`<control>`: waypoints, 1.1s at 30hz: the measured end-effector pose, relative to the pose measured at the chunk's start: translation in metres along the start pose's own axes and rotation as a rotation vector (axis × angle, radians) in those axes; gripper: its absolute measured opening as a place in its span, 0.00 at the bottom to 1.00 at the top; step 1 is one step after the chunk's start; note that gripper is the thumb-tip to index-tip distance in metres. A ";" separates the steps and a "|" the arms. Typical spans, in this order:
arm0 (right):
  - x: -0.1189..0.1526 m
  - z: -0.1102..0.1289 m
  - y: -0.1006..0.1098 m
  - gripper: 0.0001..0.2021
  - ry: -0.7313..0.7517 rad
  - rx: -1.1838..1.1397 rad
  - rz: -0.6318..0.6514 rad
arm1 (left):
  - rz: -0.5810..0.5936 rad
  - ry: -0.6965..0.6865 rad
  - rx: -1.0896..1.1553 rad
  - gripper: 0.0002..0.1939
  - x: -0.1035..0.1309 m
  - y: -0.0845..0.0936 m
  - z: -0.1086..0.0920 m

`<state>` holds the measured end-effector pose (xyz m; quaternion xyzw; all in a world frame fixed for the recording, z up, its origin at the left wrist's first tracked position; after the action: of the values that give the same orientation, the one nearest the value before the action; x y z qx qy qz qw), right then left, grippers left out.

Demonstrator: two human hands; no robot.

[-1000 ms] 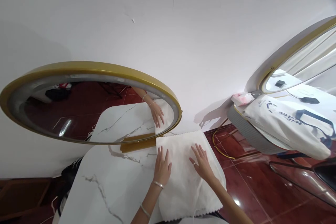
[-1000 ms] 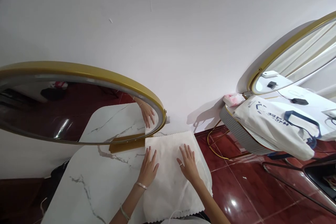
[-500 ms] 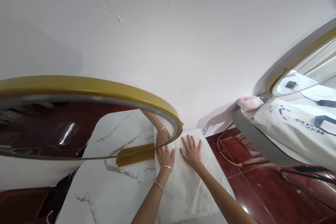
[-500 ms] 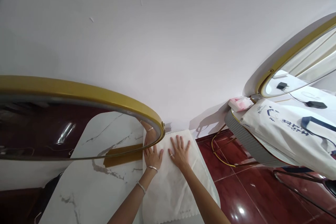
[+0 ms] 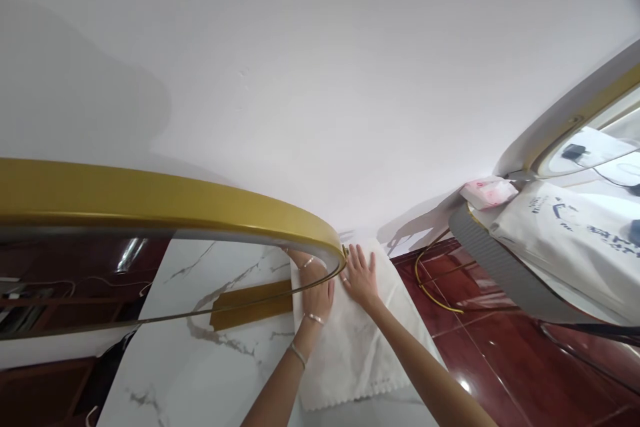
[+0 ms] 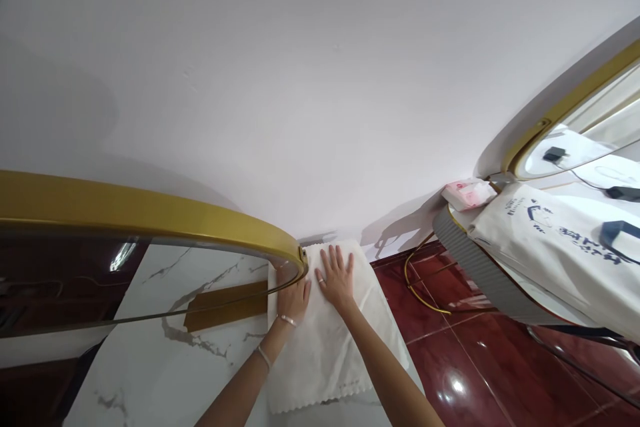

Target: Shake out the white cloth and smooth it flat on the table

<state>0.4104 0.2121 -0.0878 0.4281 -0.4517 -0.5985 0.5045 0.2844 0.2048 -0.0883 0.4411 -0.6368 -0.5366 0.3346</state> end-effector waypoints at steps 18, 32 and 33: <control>0.053 -0.059 0.013 0.32 0.034 0.024 -0.294 | -0.152 -0.175 0.057 0.27 -0.010 -0.023 -0.058; 0.074 -0.087 0.024 0.30 0.055 -0.094 -0.236 | -0.173 -0.161 -0.122 0.33 0.100 -0.002 -0.045; 0.090 -0.090 0.026 0.31 0.058 -0.100 -0.239 | -0.190 -0.162 -0.132 0.35 0.121 -0.005 -0.045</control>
<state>0.4917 0.1115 -0.0876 0.4705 -0.3521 -0.6635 0.4631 0.2790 0.0756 -0.0903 0.4315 -0.5805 -0.6405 0.2580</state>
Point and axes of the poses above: each hand's wrist, its own x-axis away from the middle knuckle, its own y-axis out of the back of the hand, z = x × y, the point moved 9 cm from there along -x, towards the middle knuckle, and after that the axes turned 8 degrees about -y, right-handed, at the moved point
